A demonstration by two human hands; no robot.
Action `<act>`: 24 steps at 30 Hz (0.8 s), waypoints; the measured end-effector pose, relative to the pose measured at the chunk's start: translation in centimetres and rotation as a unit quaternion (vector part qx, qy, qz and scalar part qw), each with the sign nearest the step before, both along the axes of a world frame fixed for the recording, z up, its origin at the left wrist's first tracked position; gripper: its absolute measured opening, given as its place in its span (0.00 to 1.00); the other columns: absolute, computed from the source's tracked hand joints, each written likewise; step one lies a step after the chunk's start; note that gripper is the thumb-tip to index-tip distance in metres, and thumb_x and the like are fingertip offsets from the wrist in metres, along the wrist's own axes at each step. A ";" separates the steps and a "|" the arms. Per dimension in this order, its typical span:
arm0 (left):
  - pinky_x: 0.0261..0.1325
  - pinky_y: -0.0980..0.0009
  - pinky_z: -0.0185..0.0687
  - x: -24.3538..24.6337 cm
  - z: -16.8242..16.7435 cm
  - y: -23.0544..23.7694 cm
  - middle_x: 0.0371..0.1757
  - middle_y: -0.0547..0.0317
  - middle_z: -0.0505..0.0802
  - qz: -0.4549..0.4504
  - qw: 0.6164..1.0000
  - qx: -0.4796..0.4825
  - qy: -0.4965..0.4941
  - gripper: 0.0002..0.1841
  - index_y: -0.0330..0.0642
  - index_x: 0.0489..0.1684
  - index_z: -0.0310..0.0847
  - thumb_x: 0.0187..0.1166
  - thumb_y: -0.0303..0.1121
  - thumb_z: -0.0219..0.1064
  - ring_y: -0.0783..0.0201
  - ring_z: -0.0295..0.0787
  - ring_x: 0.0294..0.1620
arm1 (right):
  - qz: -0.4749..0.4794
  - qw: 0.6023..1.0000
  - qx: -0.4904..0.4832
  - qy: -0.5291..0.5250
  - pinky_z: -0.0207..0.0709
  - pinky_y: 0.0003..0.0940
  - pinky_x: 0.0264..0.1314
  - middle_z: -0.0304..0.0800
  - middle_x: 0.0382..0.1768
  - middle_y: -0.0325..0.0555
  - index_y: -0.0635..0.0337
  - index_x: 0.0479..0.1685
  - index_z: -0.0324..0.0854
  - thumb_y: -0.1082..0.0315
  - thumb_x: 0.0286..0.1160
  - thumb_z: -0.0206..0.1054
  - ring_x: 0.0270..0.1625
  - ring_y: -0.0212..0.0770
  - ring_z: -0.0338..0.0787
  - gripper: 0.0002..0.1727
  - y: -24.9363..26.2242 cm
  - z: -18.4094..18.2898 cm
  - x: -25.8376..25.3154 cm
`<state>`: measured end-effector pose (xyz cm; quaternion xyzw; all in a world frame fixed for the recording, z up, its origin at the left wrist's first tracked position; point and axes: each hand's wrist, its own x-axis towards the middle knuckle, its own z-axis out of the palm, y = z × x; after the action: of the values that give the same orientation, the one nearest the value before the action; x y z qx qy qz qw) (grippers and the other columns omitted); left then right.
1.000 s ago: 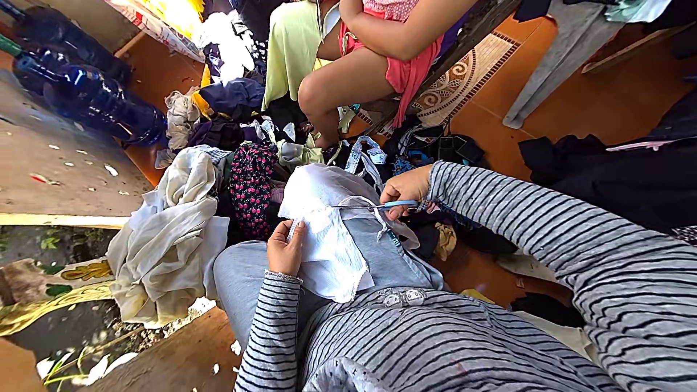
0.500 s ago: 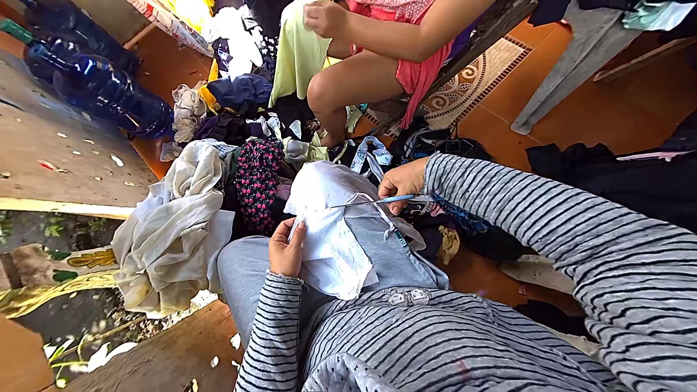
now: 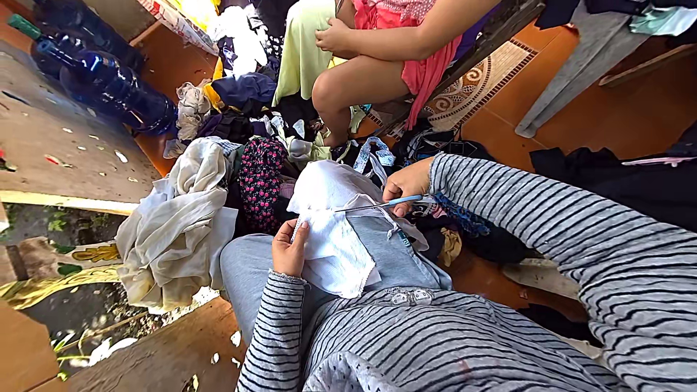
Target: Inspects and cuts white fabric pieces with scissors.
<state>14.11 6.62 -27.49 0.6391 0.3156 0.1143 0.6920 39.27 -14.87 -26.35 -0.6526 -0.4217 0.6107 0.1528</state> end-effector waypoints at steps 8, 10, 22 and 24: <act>0.44 0.75 0.90 0.1 -0.2 -0.2 0.33 0.60 0.93 0.002 1.000 0.006 -0.005 0.05 0.30 0.44 0.83 0.82 0.21 0.62 0.74 0.92 0.34 | -0.065 0.995 0.062 0.048 0.73 0.20 0.26 0.83 0.19 0.33 0.63 0.28 0.84 0.57 0.77 0.74 0.20 0.22 0.79 0.18 0.2 -5.7 -0.5; 0.44 0.75 0.90 0.1 -0.1 -0.1 0.32 0.61 0.93 0.004 1.000 0.009 -0.010 0.05 0.30 0.44 0.83 0.82 0.21 0.62 0.74 0.92 0.34 | -0.075 0.994 0.070 0.023 0.75 0.23 0.27 0.83 0.19 0.33 0.61 0.29 0.84 0.54 0.76 0.75 0.20 0.23 0.80 0.18 0.6 -8.8 -0.3; 0.44 0.73 0.92 -0.5 3.4 0.5 0.34 0.65 0.95 -0.058 0.994 -0.016 -0.089 0.07 0.34 0.46 0.83 0.82 0.21 0.59 0.73 0.93 0.35 | -0.045 0.984 0.164 0.043 0.73 0.18 0.27 0.86 0.20 0.30 0.60 0.27 0.87 0.60 0.65 0.80 0.22 0.19 0.80 0.13 -1.5 -2.1 -0.9; 0.43 0.74 0.92 -0.6 4.0 0.4 0.34 0.66 0.95 -0.073 0.991 -0.015 -0.110 0.07 0.35 0.45 0.85 0.81 0.21 0.60 0.74 0.93 0.34 | -0.048 0.982 0.177 0.046 0.69 0.17 0.27 0.83 0.19 0.28 0.60 0.27 0.86 0.60 0.68 0.78 0.22 0.17 0.77 0.13 -1.5 -1.2 -1.5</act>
<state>13.56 6.98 -23.47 0.6333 0.1914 0.1283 0.7388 37.80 -16.38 -27.54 -0.6057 -0.4836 0.5482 0.3142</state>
